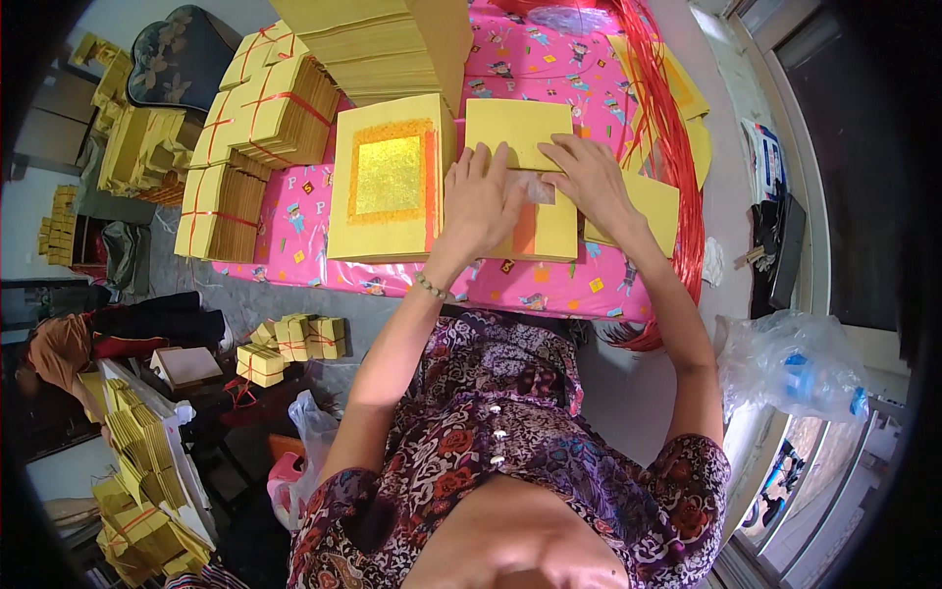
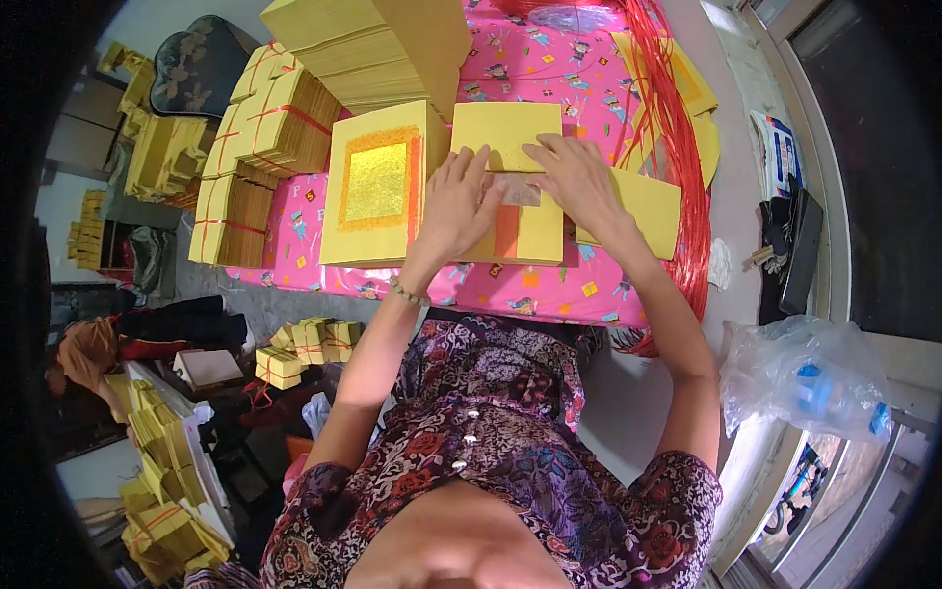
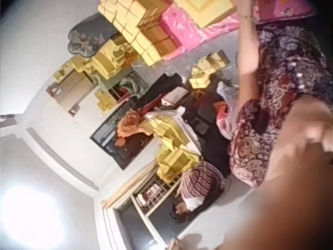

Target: Tying bundles of joss paper with red ribbon and applying foil squares.

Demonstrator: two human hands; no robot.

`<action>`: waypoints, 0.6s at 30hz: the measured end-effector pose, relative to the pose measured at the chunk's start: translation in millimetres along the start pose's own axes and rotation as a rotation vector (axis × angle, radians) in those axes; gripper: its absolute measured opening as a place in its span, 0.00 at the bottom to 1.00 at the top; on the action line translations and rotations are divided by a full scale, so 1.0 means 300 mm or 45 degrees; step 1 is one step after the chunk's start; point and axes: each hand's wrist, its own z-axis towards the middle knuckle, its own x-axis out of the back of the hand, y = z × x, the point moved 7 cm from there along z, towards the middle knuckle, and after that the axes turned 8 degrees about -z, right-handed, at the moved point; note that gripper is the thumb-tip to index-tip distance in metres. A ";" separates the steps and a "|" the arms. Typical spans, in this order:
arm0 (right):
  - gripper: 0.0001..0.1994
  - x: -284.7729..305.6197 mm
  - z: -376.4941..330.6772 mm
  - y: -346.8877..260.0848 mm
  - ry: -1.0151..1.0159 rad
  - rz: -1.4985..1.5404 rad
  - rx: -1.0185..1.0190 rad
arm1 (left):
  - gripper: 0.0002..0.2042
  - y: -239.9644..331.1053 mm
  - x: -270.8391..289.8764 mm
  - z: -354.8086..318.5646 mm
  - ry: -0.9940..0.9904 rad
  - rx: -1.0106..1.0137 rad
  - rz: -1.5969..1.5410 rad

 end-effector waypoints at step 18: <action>0.17 0.160 -0.081 0.022 0.374 0.153 -0.175 | 0.34 -0.051 0.063 0.117 0.338 0.386 -1.242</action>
